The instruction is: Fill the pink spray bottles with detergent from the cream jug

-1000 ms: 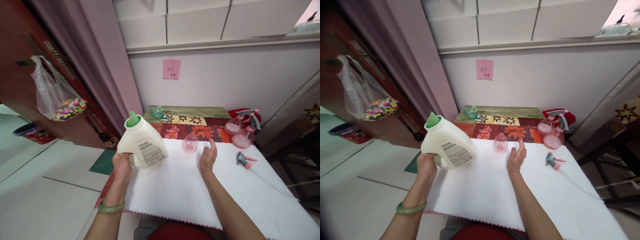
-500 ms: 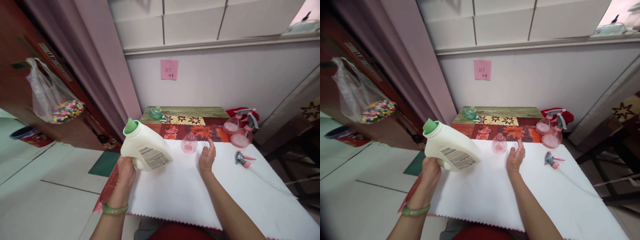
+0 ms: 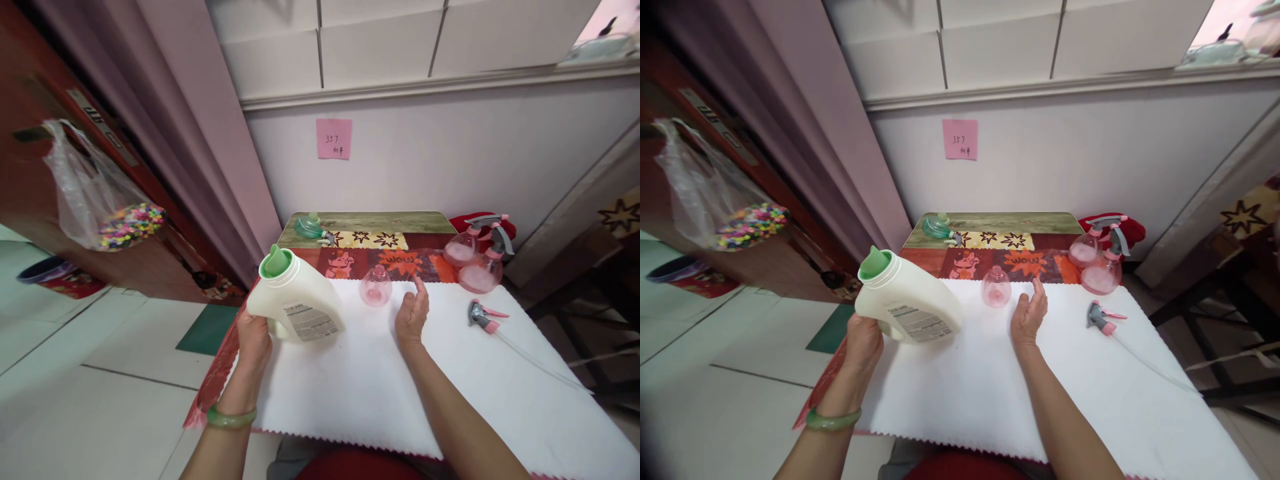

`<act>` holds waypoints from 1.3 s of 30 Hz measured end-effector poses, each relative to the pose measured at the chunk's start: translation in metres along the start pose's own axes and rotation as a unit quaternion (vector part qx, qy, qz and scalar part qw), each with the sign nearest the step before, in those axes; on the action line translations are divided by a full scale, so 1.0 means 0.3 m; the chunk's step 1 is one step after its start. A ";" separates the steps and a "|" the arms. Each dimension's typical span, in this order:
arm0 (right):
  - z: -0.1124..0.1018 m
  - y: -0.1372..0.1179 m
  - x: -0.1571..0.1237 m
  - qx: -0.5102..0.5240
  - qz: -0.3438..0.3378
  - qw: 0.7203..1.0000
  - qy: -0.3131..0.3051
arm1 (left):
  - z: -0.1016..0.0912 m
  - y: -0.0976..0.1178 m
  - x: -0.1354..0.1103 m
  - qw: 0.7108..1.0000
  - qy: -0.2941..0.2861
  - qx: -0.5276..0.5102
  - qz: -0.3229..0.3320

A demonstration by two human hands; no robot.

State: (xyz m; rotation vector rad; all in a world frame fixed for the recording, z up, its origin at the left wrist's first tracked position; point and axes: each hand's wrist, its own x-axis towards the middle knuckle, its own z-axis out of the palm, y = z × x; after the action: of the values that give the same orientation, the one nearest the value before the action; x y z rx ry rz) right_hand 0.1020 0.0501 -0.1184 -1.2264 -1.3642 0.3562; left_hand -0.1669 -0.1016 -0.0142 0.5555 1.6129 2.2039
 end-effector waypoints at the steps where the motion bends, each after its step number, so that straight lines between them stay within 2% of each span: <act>1: 0.000 0.000 0.000 0.000 0.001 1.000 -0.001 | 0.001 -0.004 0.002 1.000 -0.001 0.001 0.001; 11: 0.000 -0.003 0.005 0.003 -0.005 1.000 0.002 | -0.006 0.002 0.032 0.999 0.004 0.044 0.010; 13: -0.007 -0.009 0.003 0.005 -0.025 1.000 0.013 | -0.017 0.014 0.033 0.998 0.006 0.062 0.009; 16: -0.030 -0.047 0.000 0.015 -0.101 0.995 0.019 | -0.040 0.036 0.032 0.995 0.010 0.097 0.008; 19: -0.052 -0.141 0.002 0.063 -0.172 0.982 -0.033 | -0.066 0.061 0.032 0.990 0.008 0.140 0.011; 21: -0.049 -0.229 0.008 0.133 -0.173 0.969 -0.117 | -0.079 0.080 0.032 0.985 0.008 0.173 0.016; 23: -0.024 -0.320 0.012 0.216 -0.119 0.940 -0.235 | -0.085 0.103 0.030 0.978 0.008 0.205 0.022; 25: 0.022 -0.395 0.007 0.290 -0.025 0.891 -0.349 | -0.085 0.130 0.026 0.971 0.007 0.238 0.027; 28: 0.101 -0.454 -0.024 0.359 0.096 0.813 -0.448 | -0.080 0.177 0.015 0.957 0.006 0.286 0.040; 31: 0.159 -0.456 -0.077 0.416 0.150 0.753 -0.488 | -0.074 0.218 0.005 0.939 0.009 0.338 0.057; 34: 0.188 -0.436 -0.131 0.450 0.185 0.715 -0.502 | -0.063 0.248 -0.008 0.917 0.006 0.392 0.072; 37: 0.196 -0.416 -0.166 0.479 0.207 0.690 -0.502 | -0.039 0.273 -0.031 0.884 -0.011 0.460 0.087; 39: 0.195 -0.406 -0.173 0.485 0.205 0.692 -0.493 | -0.023 0.292 -0.048 0.856 -0.040 0.503 0.110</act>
State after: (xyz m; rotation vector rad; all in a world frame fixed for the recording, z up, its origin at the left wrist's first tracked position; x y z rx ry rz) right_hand -0.0153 -0.0135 -0.0623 -0.3155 -1.3422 2.0060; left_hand -0.1625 -0.1397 0.0662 1.1091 2.6902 1.2371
